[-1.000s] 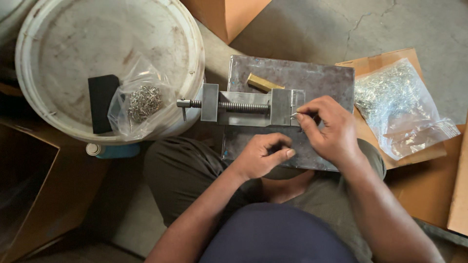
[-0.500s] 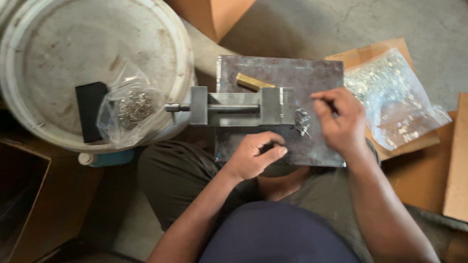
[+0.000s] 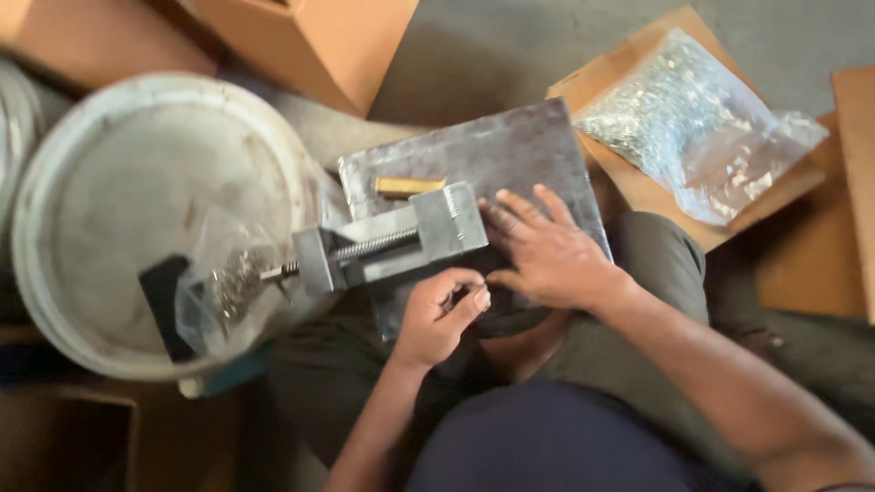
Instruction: The person sits on the floor and uses a bench vise to hold and manipulate small metal pins. They repeatedly insert the pins into the vise jaws, tighten the mechanism, and then remove them. At one point, they use a small wooden block to tap the vise. The person also handles a plastic bag containing more pins.
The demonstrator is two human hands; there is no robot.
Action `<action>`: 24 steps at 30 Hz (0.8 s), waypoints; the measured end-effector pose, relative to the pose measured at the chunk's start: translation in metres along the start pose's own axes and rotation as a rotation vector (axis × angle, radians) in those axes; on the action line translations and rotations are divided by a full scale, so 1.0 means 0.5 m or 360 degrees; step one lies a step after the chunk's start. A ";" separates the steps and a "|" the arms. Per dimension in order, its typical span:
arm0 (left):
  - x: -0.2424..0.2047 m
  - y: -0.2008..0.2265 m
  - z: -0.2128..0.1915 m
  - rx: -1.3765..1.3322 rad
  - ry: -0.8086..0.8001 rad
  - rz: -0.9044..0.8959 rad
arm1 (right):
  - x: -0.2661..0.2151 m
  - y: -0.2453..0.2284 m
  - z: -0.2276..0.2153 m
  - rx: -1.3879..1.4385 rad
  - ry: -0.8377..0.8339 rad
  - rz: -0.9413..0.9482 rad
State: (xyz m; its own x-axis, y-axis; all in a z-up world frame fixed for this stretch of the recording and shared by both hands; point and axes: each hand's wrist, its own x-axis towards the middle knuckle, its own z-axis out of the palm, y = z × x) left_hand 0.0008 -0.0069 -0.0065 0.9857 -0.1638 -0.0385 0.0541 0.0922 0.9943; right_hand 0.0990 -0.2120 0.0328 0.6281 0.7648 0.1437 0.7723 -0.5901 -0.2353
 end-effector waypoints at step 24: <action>0.001 -0.002 0.005 0.0160 -0.0005 0.0132 | -0.092 0.013 0.034 0.0518 0.0791 0.0448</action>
State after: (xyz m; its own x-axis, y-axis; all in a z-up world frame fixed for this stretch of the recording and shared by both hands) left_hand 0.0008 -0.0098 -0.0074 0.9857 -0.1627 0.0442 -0.0437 0.0069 0.9990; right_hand 0.0734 -0.2464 0.0085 0.8313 0.3361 0.4427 0.5528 -0.5820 -0.5964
